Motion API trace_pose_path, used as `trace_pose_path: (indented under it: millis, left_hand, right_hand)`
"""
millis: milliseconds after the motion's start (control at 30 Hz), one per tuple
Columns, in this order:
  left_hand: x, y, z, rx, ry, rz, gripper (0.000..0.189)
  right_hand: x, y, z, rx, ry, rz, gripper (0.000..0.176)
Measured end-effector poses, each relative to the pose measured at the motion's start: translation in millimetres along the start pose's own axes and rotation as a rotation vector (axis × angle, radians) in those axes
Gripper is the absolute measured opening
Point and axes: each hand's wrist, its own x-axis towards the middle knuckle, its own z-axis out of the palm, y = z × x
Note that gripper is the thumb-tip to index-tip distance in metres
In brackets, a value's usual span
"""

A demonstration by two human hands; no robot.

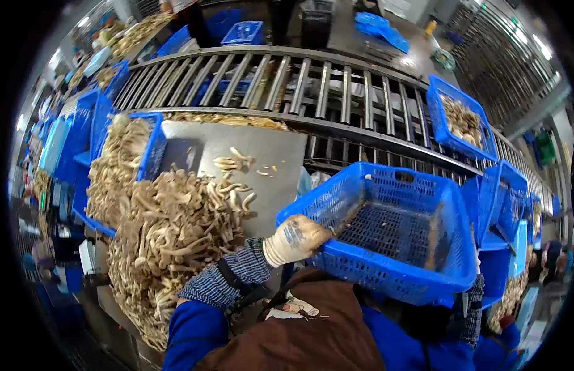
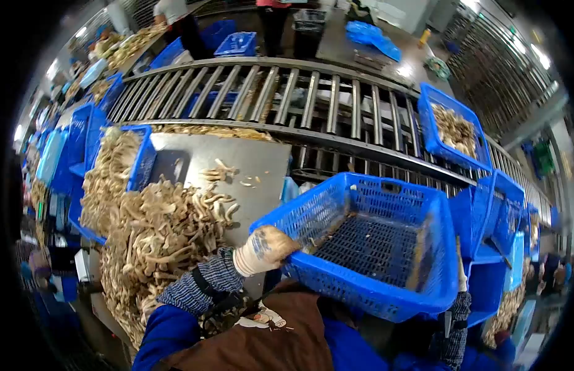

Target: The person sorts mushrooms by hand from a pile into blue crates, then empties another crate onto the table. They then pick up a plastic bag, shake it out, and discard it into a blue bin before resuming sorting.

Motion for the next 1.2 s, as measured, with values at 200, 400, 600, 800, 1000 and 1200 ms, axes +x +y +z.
trace_pose_path:
  millis: [200,400,600,800,1000,1200]
  left_hand:
    - [12,-8,61,0.028,-0.164,-0.058,0.029]
    - [51,-7,109,-0.128,-0.335,-0.184,0.039]
    - [128,-50,192,-0.482,-0.286,-0.139,0.058]
    - [183,-236,364,-0.625,0.253,-1.006,0.056]
    - [204,-328,461,-1.435,0.304,-1.332,0.038]
    - [135,-237,414,-0.404,-0.209,-1.030,0.019]
  right_hand:
    - [-1,7,-19,-1.255,0.034,-0.245,0.035]
    - [20,-18,-46,-1.201,0.227,-0.045,0.032]
    - [1,-31,-182,-1.172,0.163,0.028,0.030]
    - [72,-17,-238,-1.274,0.320,-0.118,0.024]
    - [176,31,-312,0.172,0.629,0.121,0.020]
    - [249,55,-322,-0.614,0.762,-0.208,0.017]
